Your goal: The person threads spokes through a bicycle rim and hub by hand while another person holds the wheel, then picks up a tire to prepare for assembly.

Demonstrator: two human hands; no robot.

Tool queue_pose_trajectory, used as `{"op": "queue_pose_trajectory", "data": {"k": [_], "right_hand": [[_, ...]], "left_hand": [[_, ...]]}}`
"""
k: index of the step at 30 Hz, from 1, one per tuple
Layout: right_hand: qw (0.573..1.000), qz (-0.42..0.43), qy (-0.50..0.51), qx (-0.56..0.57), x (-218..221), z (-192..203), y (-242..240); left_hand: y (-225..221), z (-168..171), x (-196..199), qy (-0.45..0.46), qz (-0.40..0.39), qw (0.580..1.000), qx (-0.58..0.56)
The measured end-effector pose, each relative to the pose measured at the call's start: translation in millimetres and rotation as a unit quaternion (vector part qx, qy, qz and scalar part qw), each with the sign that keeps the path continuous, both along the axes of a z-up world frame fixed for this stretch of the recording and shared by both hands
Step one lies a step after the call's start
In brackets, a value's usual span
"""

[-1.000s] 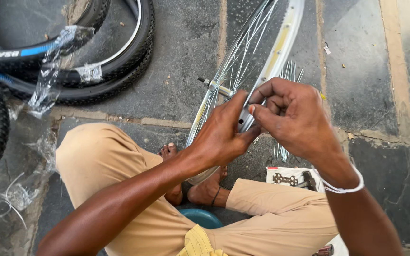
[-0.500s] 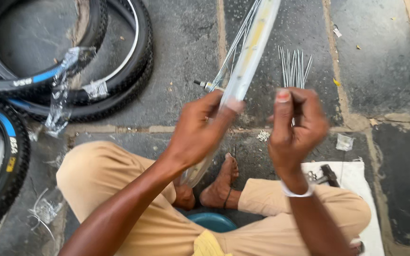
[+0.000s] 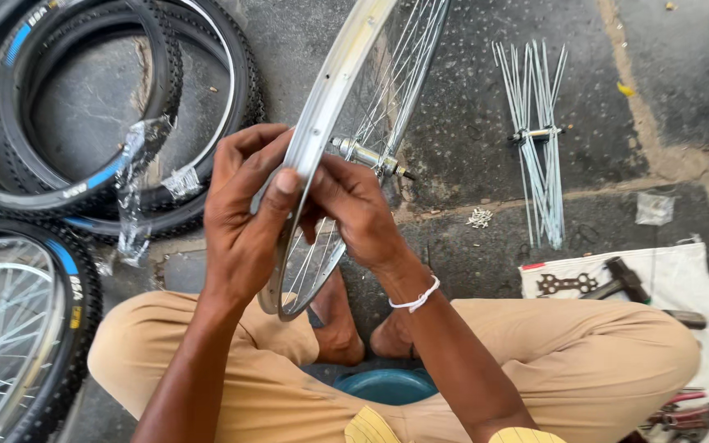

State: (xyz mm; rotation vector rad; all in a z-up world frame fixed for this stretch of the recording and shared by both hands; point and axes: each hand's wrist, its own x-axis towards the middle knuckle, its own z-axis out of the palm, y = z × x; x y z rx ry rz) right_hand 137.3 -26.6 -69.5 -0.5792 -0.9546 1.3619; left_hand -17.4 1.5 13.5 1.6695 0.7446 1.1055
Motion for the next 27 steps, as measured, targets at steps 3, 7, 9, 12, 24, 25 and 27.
{"op": "queue_pose_trajectory", "data": {"k": [3, 7, 9, 12, 24, 25, 27], "right_hand": [[0.998, 0.009, 0.049, -0.047, -3, 7, 6], [0.993, 0.025, 0.085, -0.077, -5, 20, 6], [0.997, 0.046, 0.057, -0.034, -4, 25, 4], [0.985, 0.052, 0.161, 0.039, 1, 26, 8], [0.999, 0.012, -0.032, 0.004, -7, 26, 6], [1.0, 0.02, -0.017, 0.009, -5, 28, 7], [0.999, 0.038, 0.012, 0.019, 4, 31, 12]], "left_hand": [[3, -3, -4, 0.038, 0.012, 0.998, 0.05], [6, -9, -6, 0.025, 0.01, 0.999, 0.032], [5, -11, -7, 0.029, 0.018, 0.999, 0.034], [8, -15, -8, 0.036, 0.024, 0.997, 0.064], [6, -14, -9, 0.082, 0.047, 0.991, 0.096], [6, -14, -9, 0.087, 0.048, 0.99, 0.096], [9, -16, -8, 0.065, 0.044, 0.993, 0.089]]}}
